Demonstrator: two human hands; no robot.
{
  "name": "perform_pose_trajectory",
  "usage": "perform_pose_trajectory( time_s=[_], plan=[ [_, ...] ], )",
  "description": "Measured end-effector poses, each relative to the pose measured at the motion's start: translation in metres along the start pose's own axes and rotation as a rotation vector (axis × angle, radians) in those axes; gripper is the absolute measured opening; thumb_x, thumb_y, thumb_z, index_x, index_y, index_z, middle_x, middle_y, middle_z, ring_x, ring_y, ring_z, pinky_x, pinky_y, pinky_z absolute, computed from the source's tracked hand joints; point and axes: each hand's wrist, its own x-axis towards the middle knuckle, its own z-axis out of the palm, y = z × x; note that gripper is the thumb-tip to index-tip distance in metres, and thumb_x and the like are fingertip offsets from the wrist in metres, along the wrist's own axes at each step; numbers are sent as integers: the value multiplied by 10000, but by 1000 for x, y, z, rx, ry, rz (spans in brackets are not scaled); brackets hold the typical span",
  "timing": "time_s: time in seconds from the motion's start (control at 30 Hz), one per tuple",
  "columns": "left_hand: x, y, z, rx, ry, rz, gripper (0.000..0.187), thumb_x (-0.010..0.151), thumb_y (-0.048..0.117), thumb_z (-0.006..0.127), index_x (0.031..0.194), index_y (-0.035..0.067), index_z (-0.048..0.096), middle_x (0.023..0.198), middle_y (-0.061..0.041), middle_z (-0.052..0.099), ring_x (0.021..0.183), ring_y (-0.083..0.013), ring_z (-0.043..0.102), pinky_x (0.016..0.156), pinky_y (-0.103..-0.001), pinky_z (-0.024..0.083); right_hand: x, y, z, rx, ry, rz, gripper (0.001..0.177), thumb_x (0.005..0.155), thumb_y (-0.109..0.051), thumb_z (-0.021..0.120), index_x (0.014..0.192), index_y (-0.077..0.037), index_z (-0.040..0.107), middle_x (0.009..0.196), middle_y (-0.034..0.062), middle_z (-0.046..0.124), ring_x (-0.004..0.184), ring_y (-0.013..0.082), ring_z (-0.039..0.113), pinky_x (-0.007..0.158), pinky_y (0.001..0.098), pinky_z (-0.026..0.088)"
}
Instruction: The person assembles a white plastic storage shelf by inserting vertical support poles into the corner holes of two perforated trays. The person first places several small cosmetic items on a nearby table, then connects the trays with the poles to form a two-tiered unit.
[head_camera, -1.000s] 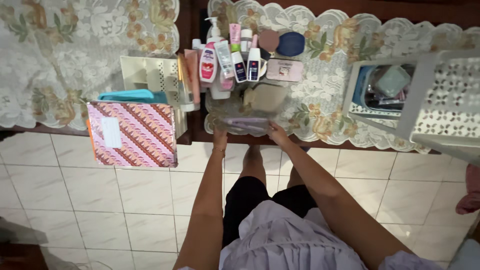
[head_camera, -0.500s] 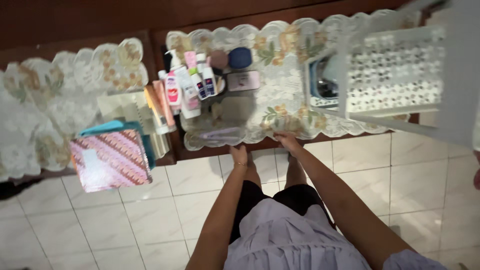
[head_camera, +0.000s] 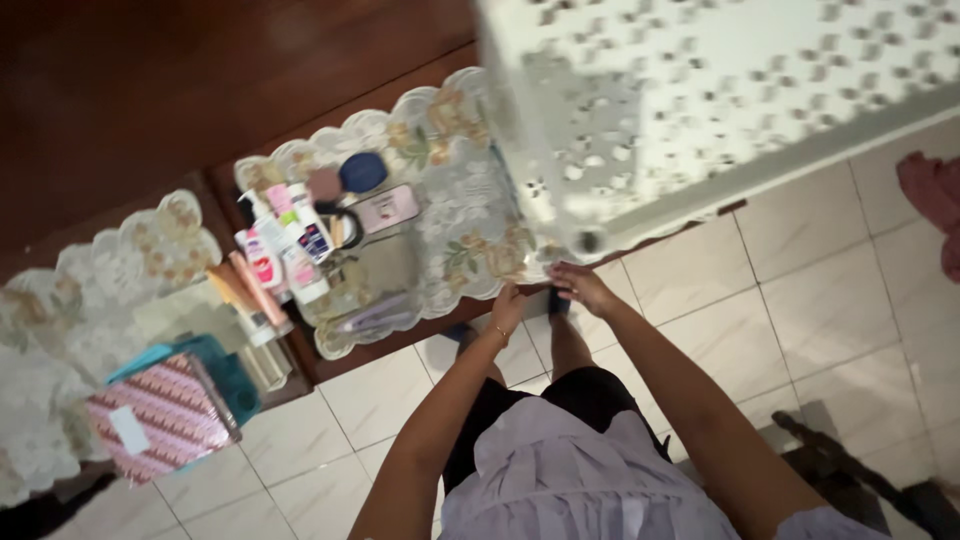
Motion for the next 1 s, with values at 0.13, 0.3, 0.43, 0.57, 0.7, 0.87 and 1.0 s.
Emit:
perform_pose_trajectory(
  time_s=[0.13, 0.3, 0.43, 0.57, 0.7, 0.87, 1.0],
  plan=[
    [19, 18, 41, 88, -7, 25, 424, 949, 204, 542, 1316, -9, 561, 1234, -227, 647, 1149, -354, 617, 992, -410, 470, -3, -13, -54, 6, 50, -85, 387, 969, -259, 599, 1317, -90, 617, 1305, 21, 677, 1211, 161, 608, 997, 388, 474],
    [52, 46, 85, 193, -44, 181, 388, 987, 242, 537, 1230, -50, 621, 1178, -259, 676, 1104, -407, 646, 977, -450, 496, 2, -36, -107, 115, 125, -139, 386, 955, -255, 627, 1314, -114, 633, 1218, 36, 707, 1073, 176, 636, 912, 355, 526],
    [72, 77, 110, 460, -60, 297, 395, 1019, 258, 510, 1206, -55, 661, 1199, -278, 688, 1134, -443, 643, 1014, -471, 491, 17, -52, -143, 32, 244, -216, 344, 976, -261, 640, 1280, -98, 658, 1154, 60, 688, 1044, 150, 644, 845, 349, 545],
    [96, 93, 127, 649, 56, 595, 430, 1035, 284, 492, 1350, 24, 623, 1389, -220, 624, 1313, -406, 551, 1127, -454, 418, 43, -71, -175, -552, 488, -440, 313, 1069, -324, 616, 1234, -71, 698, 1081, 115, 738, 989, 263, 675, 892, 404, 573],
    [130, 88, 120, 466, 71, 304, 439, 1025, 293, 506, 1361, 31, 610, 1387, -210, 618, 1302, -390, 554, 1112, -448, 429, 72, -85, -195, -838, 606, -718, 309, 1061, -312, 622, 1237, -65, 680, 1075, 118, 732, 980, 260, 675, 880, 401, 572],
    [142, 74, 94, 351, 138, 181, 454, 1012, 305, 524, 1374, 39, 594, 1385, -199, 611, 1289, -371, 558, 1094, -442, 444, 111, -112, -201, -938, 583, -764, 307, 1053, -298, 630, 1241, -57, 658, 1067, 121, 725, 968, 257, 675, 865, 397, 571],
    [124, 57, 74, 295, 184, 125, 469, 1002, 314, 539, 1384, 45, 581, 1384, -190, 605, 1278, -355, 561, 1080, -437, 455, 126, -116, -208, -933, 585, -775, 308, 1045, -286, 636, 1244, -51, 640, 1061, 123, 720, 959, 254, 675, 853, 393, 570]
  ],
)
